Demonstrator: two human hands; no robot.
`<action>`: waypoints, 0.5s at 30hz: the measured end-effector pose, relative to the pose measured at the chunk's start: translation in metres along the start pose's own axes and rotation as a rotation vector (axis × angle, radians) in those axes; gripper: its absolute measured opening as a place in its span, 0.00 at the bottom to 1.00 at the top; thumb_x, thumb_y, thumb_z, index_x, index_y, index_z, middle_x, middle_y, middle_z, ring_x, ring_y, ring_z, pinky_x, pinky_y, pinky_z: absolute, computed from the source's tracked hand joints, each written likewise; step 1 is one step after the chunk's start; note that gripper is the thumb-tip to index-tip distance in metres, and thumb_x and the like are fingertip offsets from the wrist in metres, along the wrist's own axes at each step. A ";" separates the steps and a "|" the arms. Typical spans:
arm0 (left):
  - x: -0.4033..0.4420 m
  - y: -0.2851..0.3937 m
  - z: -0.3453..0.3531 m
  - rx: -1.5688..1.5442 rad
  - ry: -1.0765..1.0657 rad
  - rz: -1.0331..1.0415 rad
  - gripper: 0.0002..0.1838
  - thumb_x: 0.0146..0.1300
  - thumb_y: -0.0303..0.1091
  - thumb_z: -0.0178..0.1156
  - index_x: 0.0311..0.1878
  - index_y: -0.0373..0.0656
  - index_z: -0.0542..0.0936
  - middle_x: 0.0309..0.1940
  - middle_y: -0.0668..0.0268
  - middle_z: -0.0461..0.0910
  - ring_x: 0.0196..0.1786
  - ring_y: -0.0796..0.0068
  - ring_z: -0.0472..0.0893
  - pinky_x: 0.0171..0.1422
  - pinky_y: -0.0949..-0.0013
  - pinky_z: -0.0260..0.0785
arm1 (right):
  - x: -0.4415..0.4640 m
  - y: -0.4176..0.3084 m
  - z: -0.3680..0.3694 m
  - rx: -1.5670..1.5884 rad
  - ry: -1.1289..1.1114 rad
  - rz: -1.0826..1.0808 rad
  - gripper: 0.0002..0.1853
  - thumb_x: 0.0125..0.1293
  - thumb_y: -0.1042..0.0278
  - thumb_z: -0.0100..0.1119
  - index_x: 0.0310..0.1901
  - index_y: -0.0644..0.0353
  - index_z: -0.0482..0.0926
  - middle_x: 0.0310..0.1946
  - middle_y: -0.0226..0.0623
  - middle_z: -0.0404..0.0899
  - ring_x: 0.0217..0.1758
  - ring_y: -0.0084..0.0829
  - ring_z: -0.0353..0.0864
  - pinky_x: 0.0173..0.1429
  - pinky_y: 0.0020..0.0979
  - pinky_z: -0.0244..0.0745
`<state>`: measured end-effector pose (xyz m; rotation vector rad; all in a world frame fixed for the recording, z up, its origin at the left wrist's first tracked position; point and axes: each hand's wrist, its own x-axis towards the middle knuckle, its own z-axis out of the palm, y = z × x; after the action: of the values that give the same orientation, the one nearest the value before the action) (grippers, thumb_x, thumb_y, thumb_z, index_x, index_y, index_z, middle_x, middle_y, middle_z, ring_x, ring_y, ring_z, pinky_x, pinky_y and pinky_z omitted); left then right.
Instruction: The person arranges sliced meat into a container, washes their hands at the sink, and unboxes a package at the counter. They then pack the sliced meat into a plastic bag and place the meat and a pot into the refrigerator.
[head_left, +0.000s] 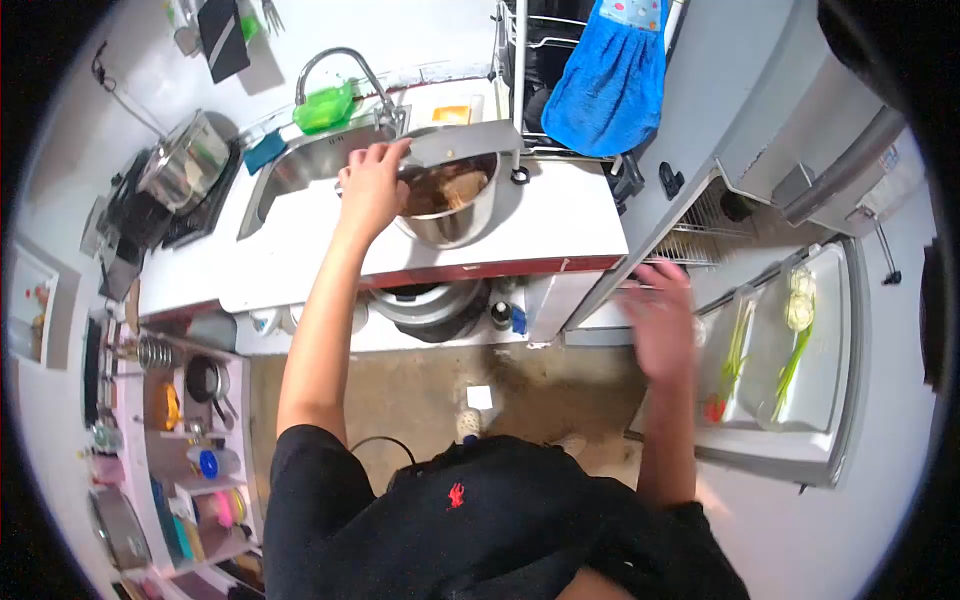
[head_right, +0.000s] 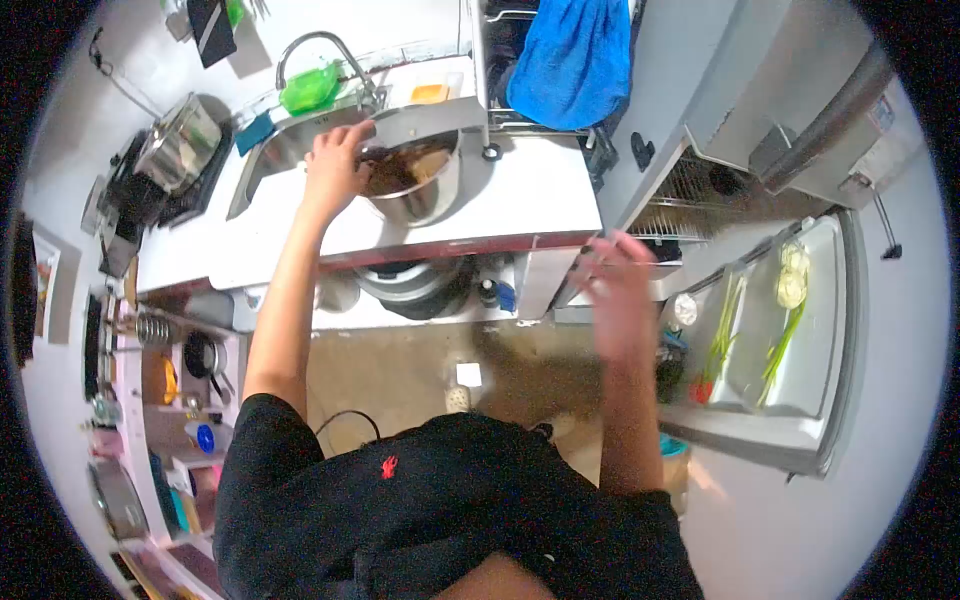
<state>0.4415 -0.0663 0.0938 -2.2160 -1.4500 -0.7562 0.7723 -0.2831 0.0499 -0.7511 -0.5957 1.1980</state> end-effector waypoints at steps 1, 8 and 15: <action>0.010 -0.013 0.004 -0.033 -0.097 0.027 0.26 0.53 0.29 0.64 0.57 0.54 0.75 0.39 0.61 0.80 0.47 0.55 0.78 0.55 0.55 0.65 | 0.020 0.040 0.018 -0.212 -0.106 0.058 0.27 0.69 0.55 0.51 0.65 0.56 0.59 0.60 0.45 0.65 0.57 0.43 0.73 0.61 0.53 0.69; -0.002 -0.062 0.010 -0.328 -0.164 0.086 0.23 0.57 0.43 0.64 0.58 0.63 0.77 0.33 0.58 0.79 0.38 0.57 0.79 0.38 0.59 0.70 | 0.120 0.144 0.173 0.133 0.107 0.636 0.52 0.48 0.56 0.71 0.70 0.42 0.45 0.69 0.44 0.35 0.70 0.68 0.40 0.57 0.74 0.61; -0.081 -0.132 -0.048 -0.583 -0.023 -0.448 0.24 0.60 0.27 0.60 0.61 0.54 0.75 0.37 0.60 0.82 0.31 0.76 0.75 0.40 0.70 0.68 | 0.159 0.202 0.158 0.143 0.231 0.582 0.35 0.52 0.82 0.47 0.63 0.48 0.53 0.60 0.49 0.57 0.60 0.58 0.65 0.47 0.69 0.75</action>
<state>0.2835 -0.1000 0.0845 -2.3052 -1.9628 -1.4610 0.5746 -0.0625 -0.0059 -0.9583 -0.0896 1.6360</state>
